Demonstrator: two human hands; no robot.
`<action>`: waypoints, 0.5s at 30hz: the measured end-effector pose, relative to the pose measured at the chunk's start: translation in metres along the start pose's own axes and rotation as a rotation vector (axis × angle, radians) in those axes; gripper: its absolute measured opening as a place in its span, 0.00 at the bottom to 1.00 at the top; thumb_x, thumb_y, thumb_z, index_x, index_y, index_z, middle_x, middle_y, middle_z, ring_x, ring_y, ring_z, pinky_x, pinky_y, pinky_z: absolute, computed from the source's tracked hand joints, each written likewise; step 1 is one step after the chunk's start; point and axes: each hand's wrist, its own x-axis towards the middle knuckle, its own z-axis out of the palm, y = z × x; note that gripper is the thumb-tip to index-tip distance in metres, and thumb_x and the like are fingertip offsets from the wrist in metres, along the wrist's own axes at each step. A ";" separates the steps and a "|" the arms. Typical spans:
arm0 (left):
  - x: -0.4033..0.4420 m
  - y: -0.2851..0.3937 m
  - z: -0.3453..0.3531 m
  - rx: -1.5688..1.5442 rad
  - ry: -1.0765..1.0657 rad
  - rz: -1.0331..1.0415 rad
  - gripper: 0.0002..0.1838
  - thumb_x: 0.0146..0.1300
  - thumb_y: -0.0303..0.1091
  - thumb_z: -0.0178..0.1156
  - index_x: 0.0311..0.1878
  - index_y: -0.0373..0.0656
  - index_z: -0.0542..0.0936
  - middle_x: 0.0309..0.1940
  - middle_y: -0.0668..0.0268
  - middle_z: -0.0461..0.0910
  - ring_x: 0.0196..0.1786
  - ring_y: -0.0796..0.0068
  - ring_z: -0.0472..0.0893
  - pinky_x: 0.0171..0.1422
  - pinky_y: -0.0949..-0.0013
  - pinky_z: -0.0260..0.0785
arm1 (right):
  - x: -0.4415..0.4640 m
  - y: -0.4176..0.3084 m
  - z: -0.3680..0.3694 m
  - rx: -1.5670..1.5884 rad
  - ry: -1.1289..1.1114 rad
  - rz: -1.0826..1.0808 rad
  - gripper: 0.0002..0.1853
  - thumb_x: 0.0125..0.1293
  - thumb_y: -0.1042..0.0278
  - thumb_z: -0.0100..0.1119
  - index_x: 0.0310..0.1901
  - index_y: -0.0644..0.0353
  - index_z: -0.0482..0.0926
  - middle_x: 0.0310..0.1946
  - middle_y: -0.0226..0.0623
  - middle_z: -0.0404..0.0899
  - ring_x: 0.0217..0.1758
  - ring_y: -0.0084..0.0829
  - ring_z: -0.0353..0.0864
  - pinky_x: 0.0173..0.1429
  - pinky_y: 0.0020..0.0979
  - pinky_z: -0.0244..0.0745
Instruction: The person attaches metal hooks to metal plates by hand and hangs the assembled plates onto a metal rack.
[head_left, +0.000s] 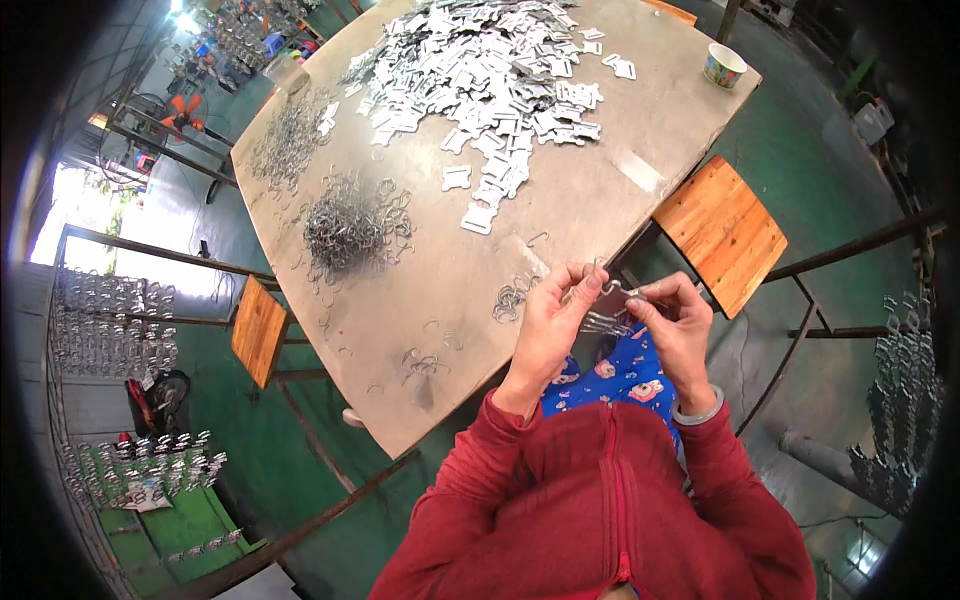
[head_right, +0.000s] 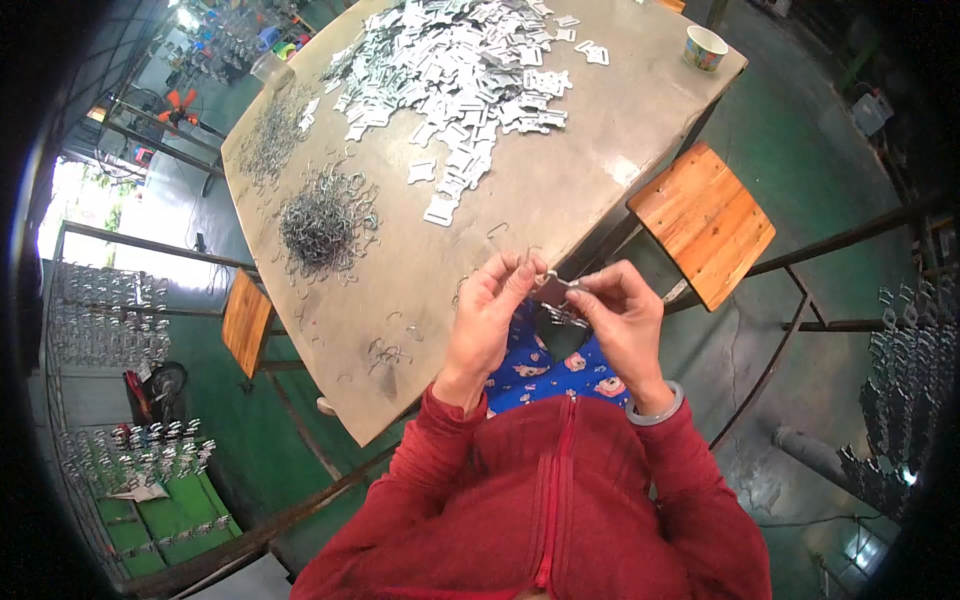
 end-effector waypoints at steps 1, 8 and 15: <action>0.000 -0.002 0.001 0.013 0.021 0.010 0.10 0.67 0.37 0.56 0.41 0.39 0.76 0.36 0.71 0.78 0.41 0.84 0.74 0.48 0.78 0.65 | -0.001 0.002 -0.001 -0.062 -0.002 -0.067 0.06 0.57 0.83 0.62 0.33 0.64 0.74 0.31 0.34 0.80 0.33 0.20 0.79 0.38 0.20 0.75; -0.024 0.001 0.029 0.081 0.099 0.114 0.10 0.69 0.33 0.52 0.46 0.36 0.73 0.45 0.66 0.77 0.48 0.83 0.73 0.55 0.77 0.64 | 0.011 0.011 -0.014 -0.375 -0.037 -0.768 0.15 0.46 0.91 0.63 0.35 0.63 0.75 0.31 0.43 0.82 0.31 0.35 0.82 0.34 0.30 0.75; -0.018 -0.007 0.041 0.057 0.072 0.225 0.09 0.70 0.31 0.50 0.48 0.35 0.71 0.46 0.65 0.75 0.49 0.82 0.72 0.57 0.77 0.63 | 0.015 0.013 -0.021 -0.378 -0.045 -0.812 0.20 0.50 0.90 0.62 0.43 0.60 0.72 0.33 0.45 0.83 0.34 0.38 0.83 0.37 0.31 0.77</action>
